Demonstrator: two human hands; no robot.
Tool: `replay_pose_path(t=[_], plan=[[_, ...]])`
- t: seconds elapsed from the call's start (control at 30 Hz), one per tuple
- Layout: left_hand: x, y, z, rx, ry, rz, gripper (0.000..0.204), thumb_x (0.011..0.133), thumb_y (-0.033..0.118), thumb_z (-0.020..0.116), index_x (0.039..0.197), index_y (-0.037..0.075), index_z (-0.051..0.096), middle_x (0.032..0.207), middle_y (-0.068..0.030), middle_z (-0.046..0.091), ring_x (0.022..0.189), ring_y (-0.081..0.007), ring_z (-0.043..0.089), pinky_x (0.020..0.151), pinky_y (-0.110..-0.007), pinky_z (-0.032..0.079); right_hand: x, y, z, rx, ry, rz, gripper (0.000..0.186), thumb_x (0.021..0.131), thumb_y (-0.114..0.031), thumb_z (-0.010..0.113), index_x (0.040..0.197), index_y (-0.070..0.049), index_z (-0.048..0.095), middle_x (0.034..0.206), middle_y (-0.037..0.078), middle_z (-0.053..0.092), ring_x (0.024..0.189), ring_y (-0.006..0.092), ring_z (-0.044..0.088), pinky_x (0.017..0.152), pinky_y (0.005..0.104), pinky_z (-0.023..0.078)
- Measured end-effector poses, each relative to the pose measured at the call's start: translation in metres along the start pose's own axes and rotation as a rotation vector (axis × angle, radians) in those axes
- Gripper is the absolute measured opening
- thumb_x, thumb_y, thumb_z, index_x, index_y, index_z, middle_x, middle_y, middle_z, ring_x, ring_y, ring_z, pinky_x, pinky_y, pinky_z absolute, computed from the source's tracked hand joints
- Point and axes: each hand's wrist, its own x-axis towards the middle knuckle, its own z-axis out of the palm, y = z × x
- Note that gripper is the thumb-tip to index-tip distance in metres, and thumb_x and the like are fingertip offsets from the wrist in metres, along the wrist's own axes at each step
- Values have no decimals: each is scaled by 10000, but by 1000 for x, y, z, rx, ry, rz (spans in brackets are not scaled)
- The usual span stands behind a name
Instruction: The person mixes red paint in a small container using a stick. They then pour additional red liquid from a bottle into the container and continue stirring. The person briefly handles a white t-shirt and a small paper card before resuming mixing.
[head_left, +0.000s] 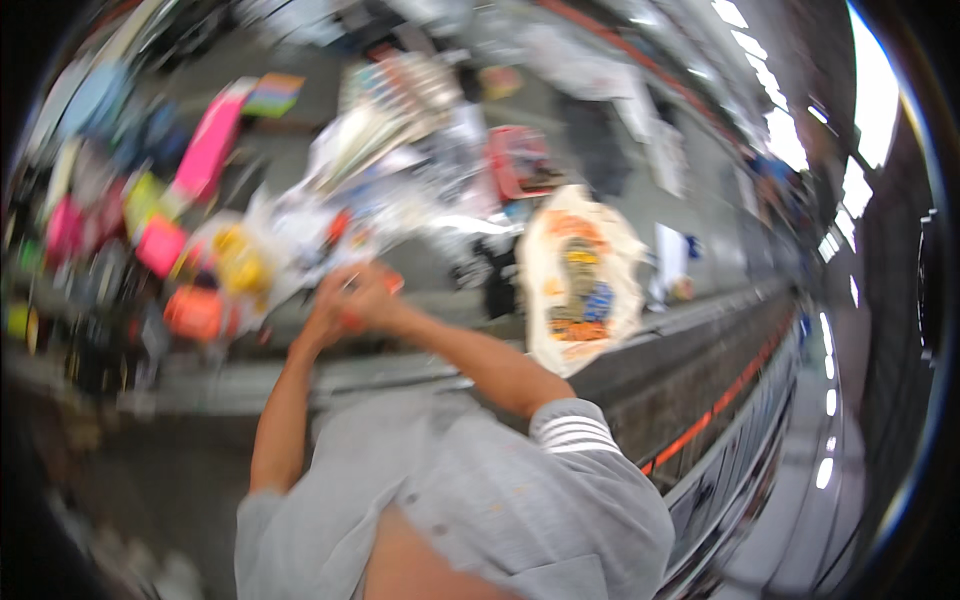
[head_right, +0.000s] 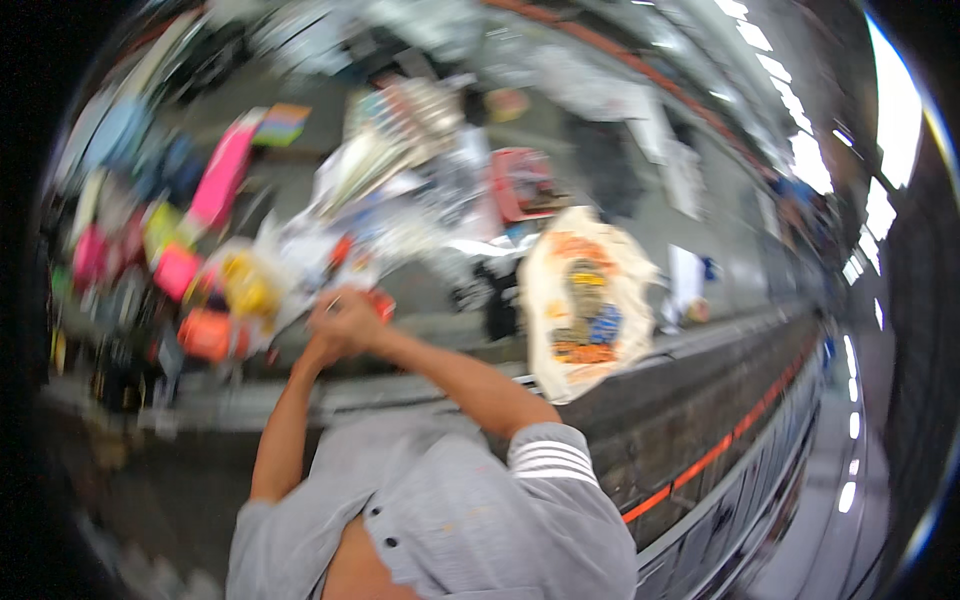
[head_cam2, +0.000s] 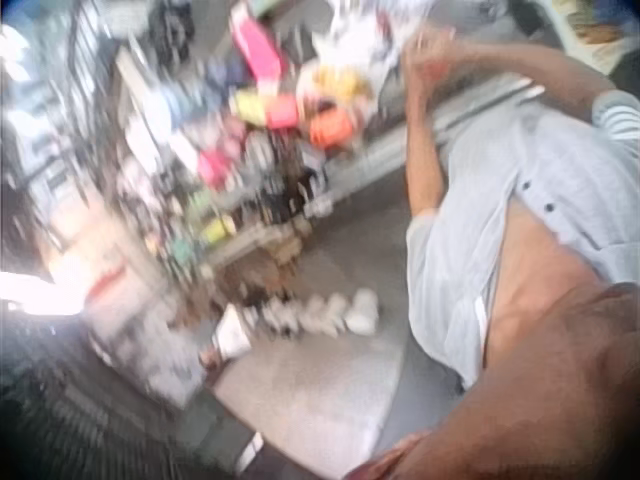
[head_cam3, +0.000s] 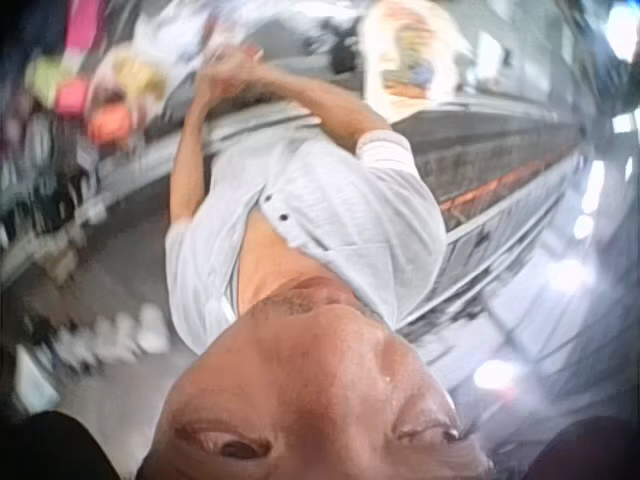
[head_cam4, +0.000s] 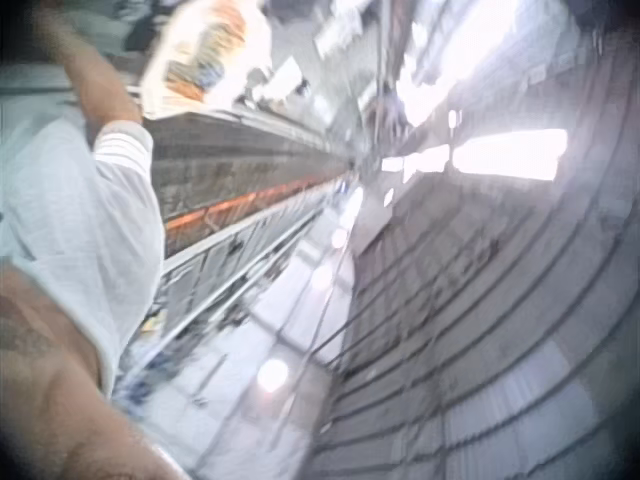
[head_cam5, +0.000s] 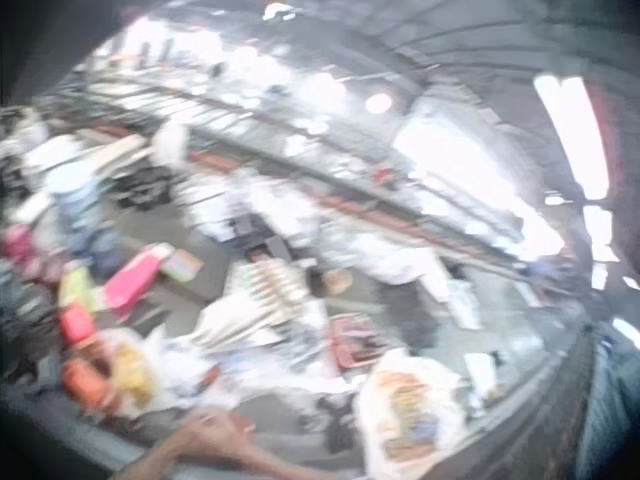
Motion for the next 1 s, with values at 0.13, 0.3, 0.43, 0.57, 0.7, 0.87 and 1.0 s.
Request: replay_pose_path(t=[0.13,0.3,0.43,0.57,0.7,0.87,1.0], plan=[[0,-8,10,41,35,-12,796,527,64,841,1231,33,469,1158,-88,567,1084,-230,556,950,-376,440,23,-49,-43,120,176,187,257,733,-109,689,605,-29,482,533,6,406,583,70,417,539,291,370],[3,-41,6,33,-24,-32,957,488,107,884,1308,29,396,1259,-99,523,1132,-253,552,994,-401,433,-14,-18,-18,-10,-19,23,229,740,-153,697,633,-21,544,572,33,498,647,83,499,617,307,420],[10,12,16,-237,-35,-180,834,522,117,875,1256,39,487,1178,-115,577,1081,-261,580,948,-410,463,-3,-37,-44,142,226,409,140,712,-143,694,697,-24,622,593,75,532,656,116,552,662,317,456],[7,-19,3,60,-72,88,628,544,197,872,1122,153,631,1143,-65,612,1014,-283,590,929,-416,454,-10,-12,-40,266,360,517,98,860,-111,603,767,-82,602,602,-41,487,522,74,469,459,253,382],[-5,-31,-2,121,25,226,965,458,110,893,1318,64,456,1197,-114,572,1101,-287,555,975,-400,432,-17,10,-25,482,423,338,173,853,-63,602,748,-117,475,558,-8,431,442,98,406,416,236,357],[-35,-80,38,188,335,116,1221,445,250,923,1442,26,255,1397,-193,388,1302,-356,385,1099,-419,307,-3,-36,-38,418,464,150,315,845,-67,570,625,-143,358,471,-24,355,372,63,337,352,220,271],[-30,-65,57,108,467,58,1327,413,291,940,1483,55,191,1470,-189,323,1371,-346,313,1122,-412,284,5,-45,-25,511,515,-4,334,888,-68,539,618,-136,354,460,-22,324,379,64,306,387,226,257]])
